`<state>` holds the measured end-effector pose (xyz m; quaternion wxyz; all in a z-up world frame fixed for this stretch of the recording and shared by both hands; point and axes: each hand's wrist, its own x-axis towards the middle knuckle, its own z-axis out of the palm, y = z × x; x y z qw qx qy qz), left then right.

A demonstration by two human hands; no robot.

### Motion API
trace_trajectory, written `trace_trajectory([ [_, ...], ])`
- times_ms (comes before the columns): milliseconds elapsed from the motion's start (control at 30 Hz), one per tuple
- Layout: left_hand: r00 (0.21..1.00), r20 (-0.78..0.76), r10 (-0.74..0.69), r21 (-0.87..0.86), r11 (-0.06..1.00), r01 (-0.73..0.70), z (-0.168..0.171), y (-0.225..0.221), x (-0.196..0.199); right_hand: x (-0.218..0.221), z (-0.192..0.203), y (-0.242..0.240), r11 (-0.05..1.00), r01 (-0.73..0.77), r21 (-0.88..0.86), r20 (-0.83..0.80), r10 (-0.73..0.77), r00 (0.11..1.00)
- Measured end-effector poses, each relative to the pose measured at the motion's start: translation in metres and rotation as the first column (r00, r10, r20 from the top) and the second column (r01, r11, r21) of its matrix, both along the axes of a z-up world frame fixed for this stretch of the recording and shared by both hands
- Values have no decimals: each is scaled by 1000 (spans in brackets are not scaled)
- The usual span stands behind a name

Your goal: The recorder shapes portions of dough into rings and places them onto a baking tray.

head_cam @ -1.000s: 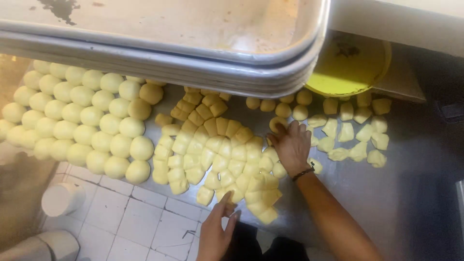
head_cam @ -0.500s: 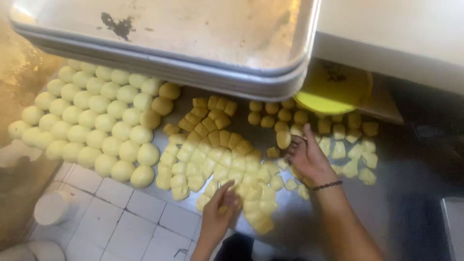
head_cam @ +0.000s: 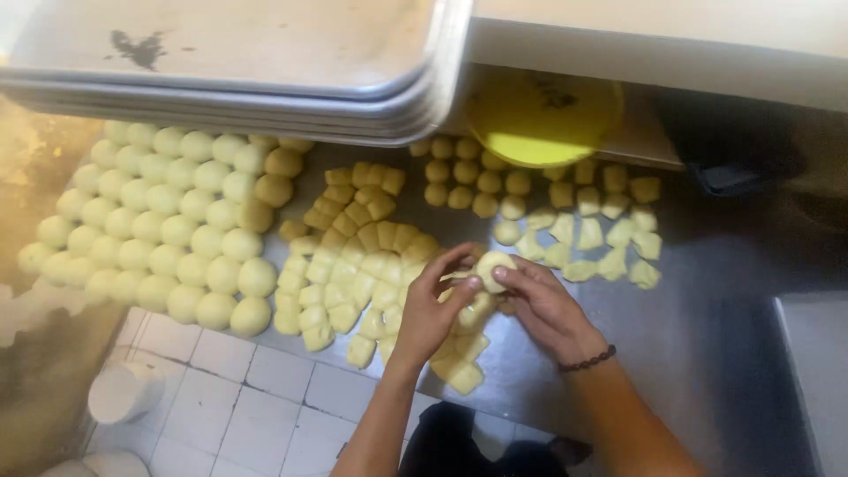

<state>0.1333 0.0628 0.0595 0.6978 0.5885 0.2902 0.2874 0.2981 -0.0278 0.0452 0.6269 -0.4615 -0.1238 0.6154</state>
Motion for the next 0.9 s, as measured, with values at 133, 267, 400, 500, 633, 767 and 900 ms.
trace_trajectory([
  [133, 993, -15, -116, 236, 965, 116, 1, -6, 22, 10, 5, -34, 999, 21, 42, 177, -28, 984],
  [267, 961, 68, -267, -95, 957, 273, -6, -22, 41, 24, 18, -66, 997, 63, 33, 306, -70, 949],
  [400, 937, 87, -339, -162, 923, 350, -3, -45, 53, 36, 37, -92, 995, 86, -57, 125, -78, 989],
  [500, 902, 19, -432, -103, 896, 432, 15, -51, 53, 42, 42, -118, 998, 59, -4, 65, -59, 996],
  [633, 854, 145, -499, 134, 865, 483, 26, -61, 79, 51, 47, -138, 997, 78, -15, 440, -64, 896],
  [767, 875, -141, -462, 265, 834, 484, 50, -84, 113, 62, 70, -154, 956, 244, -165, 894, 40, 447],
  [900, 850, -275, -449, 219, 832, 510, 71, -89, 125, 67, 80, -169, 886, 323, -333, 844, 127, 521],
])
